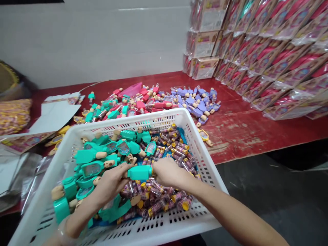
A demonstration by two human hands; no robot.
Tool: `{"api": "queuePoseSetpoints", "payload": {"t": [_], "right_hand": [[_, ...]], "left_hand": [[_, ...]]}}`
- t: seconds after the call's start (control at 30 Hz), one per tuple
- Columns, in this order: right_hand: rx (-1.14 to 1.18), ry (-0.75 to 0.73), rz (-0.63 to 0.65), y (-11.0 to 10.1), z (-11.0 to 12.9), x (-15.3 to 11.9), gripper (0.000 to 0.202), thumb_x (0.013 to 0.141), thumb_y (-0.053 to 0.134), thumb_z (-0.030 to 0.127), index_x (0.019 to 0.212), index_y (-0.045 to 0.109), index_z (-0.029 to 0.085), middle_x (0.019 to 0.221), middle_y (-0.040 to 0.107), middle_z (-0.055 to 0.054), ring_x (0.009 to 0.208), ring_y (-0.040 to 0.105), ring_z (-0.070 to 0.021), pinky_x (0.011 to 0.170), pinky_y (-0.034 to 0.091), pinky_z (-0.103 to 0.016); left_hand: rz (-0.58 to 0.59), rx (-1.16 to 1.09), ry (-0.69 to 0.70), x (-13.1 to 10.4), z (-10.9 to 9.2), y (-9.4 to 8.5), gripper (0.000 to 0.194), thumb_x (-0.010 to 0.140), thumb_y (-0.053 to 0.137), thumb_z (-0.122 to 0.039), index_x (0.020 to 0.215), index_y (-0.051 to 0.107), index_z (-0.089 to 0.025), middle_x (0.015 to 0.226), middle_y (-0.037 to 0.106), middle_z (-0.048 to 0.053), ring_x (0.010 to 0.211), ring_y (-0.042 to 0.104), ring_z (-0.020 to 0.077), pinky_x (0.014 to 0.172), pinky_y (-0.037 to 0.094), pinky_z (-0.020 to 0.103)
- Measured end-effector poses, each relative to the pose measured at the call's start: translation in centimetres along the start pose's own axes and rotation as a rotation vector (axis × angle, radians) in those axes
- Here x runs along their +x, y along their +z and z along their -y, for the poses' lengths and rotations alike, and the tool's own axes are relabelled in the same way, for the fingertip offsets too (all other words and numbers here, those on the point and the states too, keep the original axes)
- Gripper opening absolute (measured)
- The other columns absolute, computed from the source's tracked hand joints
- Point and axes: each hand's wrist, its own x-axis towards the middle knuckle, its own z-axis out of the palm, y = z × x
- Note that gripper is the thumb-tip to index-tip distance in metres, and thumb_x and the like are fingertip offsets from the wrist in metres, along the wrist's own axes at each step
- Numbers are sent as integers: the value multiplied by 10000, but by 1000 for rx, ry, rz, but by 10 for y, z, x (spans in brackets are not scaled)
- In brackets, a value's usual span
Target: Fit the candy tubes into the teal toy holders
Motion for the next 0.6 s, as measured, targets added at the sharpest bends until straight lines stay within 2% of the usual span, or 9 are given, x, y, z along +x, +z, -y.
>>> {"api": "queuePoseSetpoints", "payload": {"t": [0.1, 0.17, 0.23, 0.33, 0.4, 0.47, 0.53, 0.6], "right_hand": [[200, -113, 165, -4, -4, 0, 202, 735, 660, 356, 826, 674, 175, 738, 685, -37, 683, 633, -172, 498, 323, -214], [205, -103, 138, -5, -5, 2, 208, 758, 649, 374, 831, 666, 180, 728, 675, -23, 670, 619, -161, 508, 325, -215], [69, -40, -49, -5, -3, 2, 150, 802, 606, 289, 882, 650, 170, 794, 682, -49, 731, 615, -181, 579, 359, -239], [-192, -5, -403, -4, 4, -1, 192, 846, 493, 117, 991, 620, 132, 957, 666, -129, 876, 589, -223, 736, 384, -307], [-273, 1, -471, -3, 8, -3, 226, 853, 449, 70, 999, 615, 118, 960, 656, -148, 887, 582, -236, 757, 376, -328], [-229, 56, -351, -2, 7, -2, 176, 862, 473, 112, 946, 627, 126, 861, 665, -125, 801, 601, -231, 674, 368, -303], [-70, 75, -122, 1, 4, 2, 144, 858, 554, 267, 840, 638, 151, 746, 657, -80, 700, 605, -213, 575, 330, -264], [122, 22, 87, 2, -2, 7, 307, 803, 618, 467, 729, 629, 170, 665, 630, -41, 621, 585, -183, 513, 289, -240]], "left_hand": [[-97, 170, 119, -2, 3, 0, 455, 776, 429, -47, 1177, 596, -182, 1031, 654, 82, 950, 604, 204, 824, 465, 287], [-155, 173, 95, -2, 1, -5, 450, 794, 418, -50, 1182, 603, -183, 1049, 655, 84, 996, 593, 215, 867, 449, 305], [-158, 80, -18, -1, -3, -12, 418, 809, 442, -93, 1176, 610, -201, 1066, 657, 65, 994, 593, 217, 850, 450, 295], [3, -208, -189, 2, -6, -21, 303, 816, 510, -216, 1082, 650, -175, 925, 679, 25, 843, 614, 197, 686, 463, 239], [77, -319, -205, 2, -5, -22, 260, 820, 523, -254, 1015, 663, -152, 830, 670, 9, 762, 605, 176, 624, 451, 220], [15, -227, -154, 2, -1, -18, 269, 809, 519, -195, 1042, 650, -165, 867, 669, 17, 797, 606, 177, 672, 460, 235], [-84, -16, -63, 2, 3, -13, 364, 775, 511, -97, 1106, 628, -194, 936, 667, 39, 876, 609, 191, 763, 469, 270], [-134, 164, 12, 2, 6, -10, 437, 745, 502, -33, 1128, 622, -206, 964, 661, 62, 927, 607, 211, 809, 468, 302]]}}
